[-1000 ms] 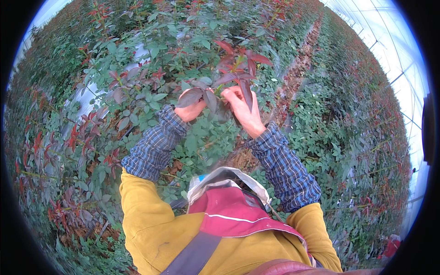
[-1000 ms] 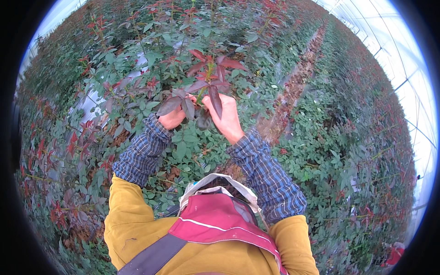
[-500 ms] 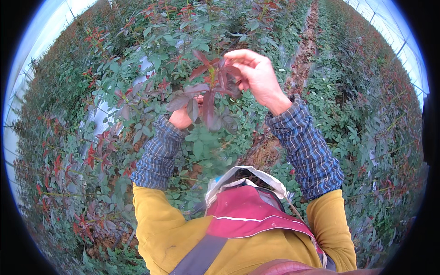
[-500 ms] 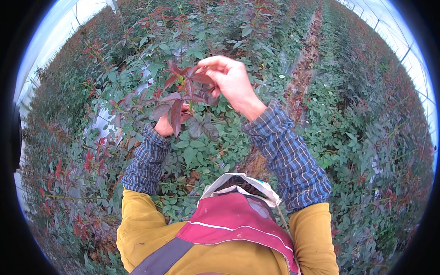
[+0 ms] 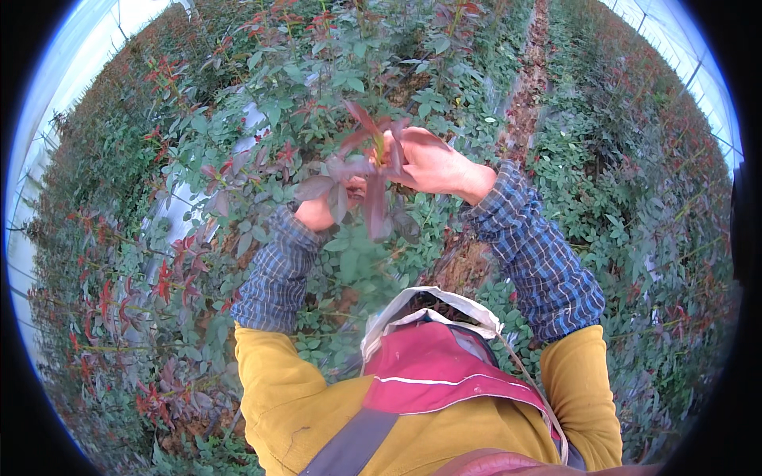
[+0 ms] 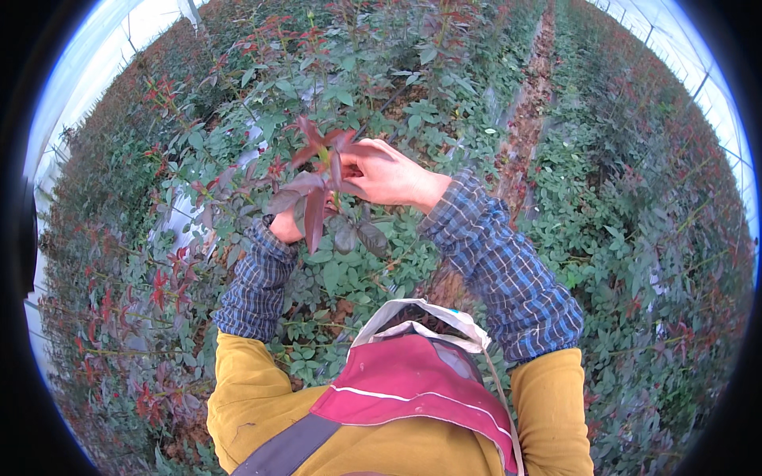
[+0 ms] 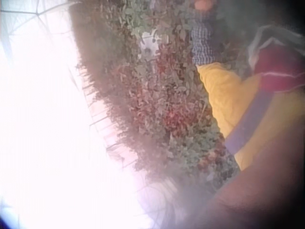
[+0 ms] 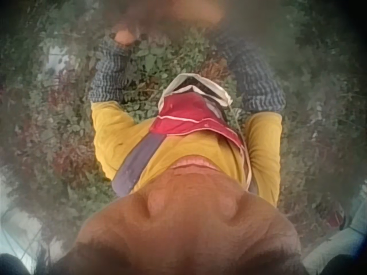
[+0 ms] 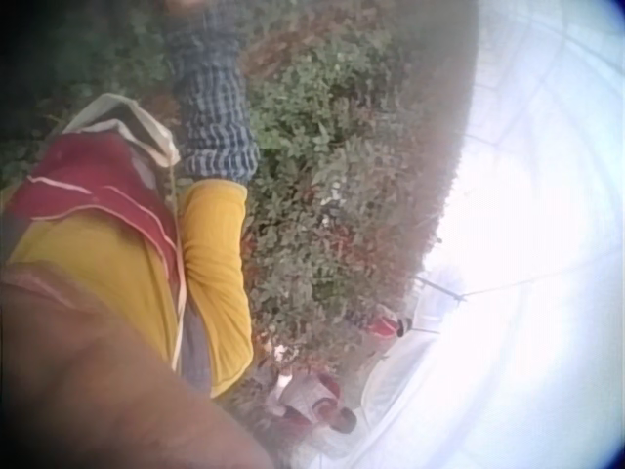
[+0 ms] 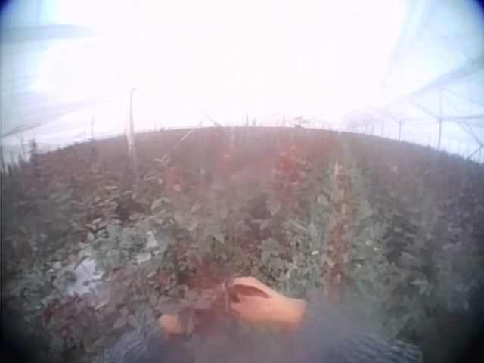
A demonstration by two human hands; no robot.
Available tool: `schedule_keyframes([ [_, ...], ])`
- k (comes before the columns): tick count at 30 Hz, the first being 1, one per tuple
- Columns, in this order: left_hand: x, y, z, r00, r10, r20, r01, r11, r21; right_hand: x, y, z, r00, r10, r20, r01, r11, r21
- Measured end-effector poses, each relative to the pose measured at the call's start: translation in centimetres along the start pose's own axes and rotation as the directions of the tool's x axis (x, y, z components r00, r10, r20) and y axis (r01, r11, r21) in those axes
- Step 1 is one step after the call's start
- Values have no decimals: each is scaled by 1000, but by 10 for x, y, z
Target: The person walks through a greenhouse and repeatedly plucks red roses from bushes by hand. They remove leaves from the stems and place the cut roses into a cloth bag attached to their waist. Another worker is visible in the background performing the same task.
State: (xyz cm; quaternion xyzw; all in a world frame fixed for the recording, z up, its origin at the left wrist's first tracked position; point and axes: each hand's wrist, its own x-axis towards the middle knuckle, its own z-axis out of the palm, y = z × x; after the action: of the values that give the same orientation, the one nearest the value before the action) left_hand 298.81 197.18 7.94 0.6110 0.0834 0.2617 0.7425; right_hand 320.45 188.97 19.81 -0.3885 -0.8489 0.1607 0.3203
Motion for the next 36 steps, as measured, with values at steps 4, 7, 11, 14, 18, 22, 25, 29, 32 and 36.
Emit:
schedule_keyframes([
  [4,1,19,23,987,-156,47,151,764,-627,-2,11,2,991,40,124,-109,779,618],
  [7,1,21,23,988,-120,100,143,949,-281,-2,-3,1,962,126,242,-273,445,853],
  [11,2,23,26,985,-6,170,-31,977,212,-9,-12,10,898,324,298,-384,248,889],
  [14,6,24,27,982,67,176,-86,991,99,-16,15,30,917,348,-196,-45,579,814],
  [18,7,-2,2,974,56,219,137,626,-768,-18,-22,-1,753,657,-23,-207,270,940],
  [22,11,-10,-3,989,5,-147,1,999,43,-14,-38,-3,739,673,-33,-322,395,861],
  [25,17,-7,9,993,-70,-98,20,898,-440,-4,-50,-13,748,663,-27,-499,588,637],
  [29,15,-3,14,1000,18,-26,-19,999,-48,-5,-35,-7,864,452,-222,-312,826,469],
  [32,17,-26,5,998,-31,-51,3,877,-480,-11,-44,-7,856,472,-211,-274,760,589],
  [36,17,-27,0,1000,7,20,8,760,-650,-17,-39,-5,816,549,-178,-315,682,660],
])
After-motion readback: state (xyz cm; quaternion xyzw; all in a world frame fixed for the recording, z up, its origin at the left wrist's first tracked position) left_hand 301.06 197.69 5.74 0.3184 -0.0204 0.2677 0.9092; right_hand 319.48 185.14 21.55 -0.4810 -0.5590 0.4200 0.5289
